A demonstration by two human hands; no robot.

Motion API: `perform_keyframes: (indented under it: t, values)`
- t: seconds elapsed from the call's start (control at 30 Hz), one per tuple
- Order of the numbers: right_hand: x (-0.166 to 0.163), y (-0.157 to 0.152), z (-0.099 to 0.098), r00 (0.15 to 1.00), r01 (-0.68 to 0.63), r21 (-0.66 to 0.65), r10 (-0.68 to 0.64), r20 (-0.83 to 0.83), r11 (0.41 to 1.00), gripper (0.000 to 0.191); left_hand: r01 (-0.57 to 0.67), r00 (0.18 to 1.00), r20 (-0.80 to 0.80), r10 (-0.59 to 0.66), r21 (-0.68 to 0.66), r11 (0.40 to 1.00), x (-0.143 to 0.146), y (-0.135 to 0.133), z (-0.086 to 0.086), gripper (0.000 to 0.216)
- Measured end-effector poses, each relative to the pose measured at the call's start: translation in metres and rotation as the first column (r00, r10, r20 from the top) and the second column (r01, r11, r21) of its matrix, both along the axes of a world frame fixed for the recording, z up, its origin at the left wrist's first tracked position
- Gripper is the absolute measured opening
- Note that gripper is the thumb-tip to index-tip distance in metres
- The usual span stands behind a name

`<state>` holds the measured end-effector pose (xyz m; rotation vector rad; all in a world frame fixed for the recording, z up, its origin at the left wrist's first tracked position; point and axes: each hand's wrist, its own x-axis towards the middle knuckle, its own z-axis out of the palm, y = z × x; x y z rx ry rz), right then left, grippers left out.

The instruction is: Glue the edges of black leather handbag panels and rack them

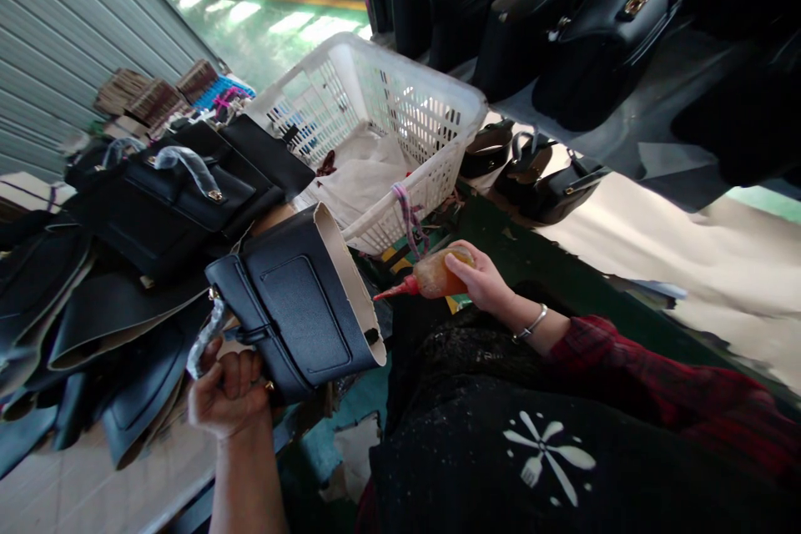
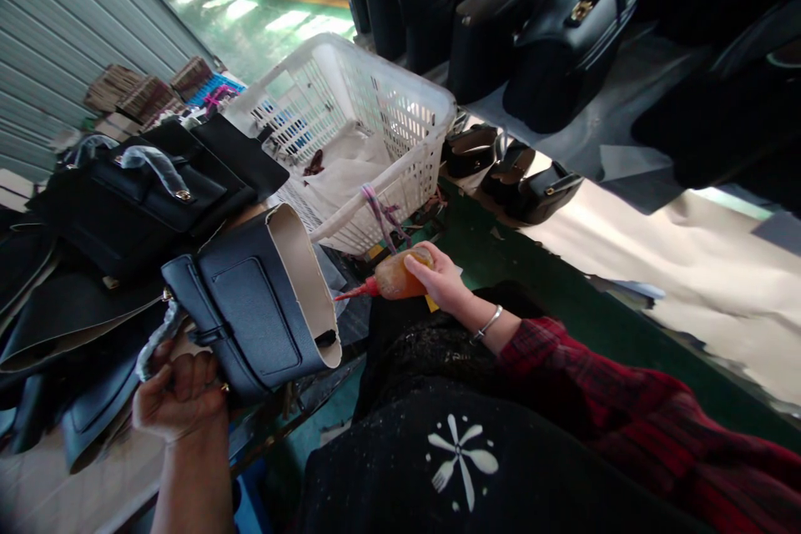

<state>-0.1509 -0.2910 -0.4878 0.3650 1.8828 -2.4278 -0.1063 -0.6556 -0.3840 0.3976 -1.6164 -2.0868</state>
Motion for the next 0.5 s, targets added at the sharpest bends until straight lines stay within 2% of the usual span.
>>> perform_keyframes:
  t: [0.13, 0.33, 0.43, 0.5]
  values:
    - [-0.006, -0.006, 0.001, 1.000, -0.028, -0.023, 0.028, 0.013, 0.999, 0.051, 0.010, 1.000, 0.007, -0.010, 0.026, 1.000, 0.000, -0.002, -0.001, 0.029]
    - [0.009, 0.000, -0.002, 0.986, -0.157, -0.017, 0.157, 0.057, 0.987, 0.049, -0.038, 0.999, -0.004, 0.039, 0.023, 0.999, 0.001, -0.001, -0.004, 0.027]
    - [0.012, 0.001, -0.001, 0.976, -0.210, -0.042, 0.212, 0.052, 0.977, 0.048, -0.001, 1.000, -0.027, 0.002, 0.050, 0.999, 0.000, -0.005, -0.006, 0.028]
    - [0.011, 0.000, -0.001, 0.981, -0.181, -0.043, 0.184, 0.054, 0.982, 0.048, 0.030, 0.999, -0.032, -0.028, 0.080, 0.996, 0.000, -0.008, -0.008, 0.028]
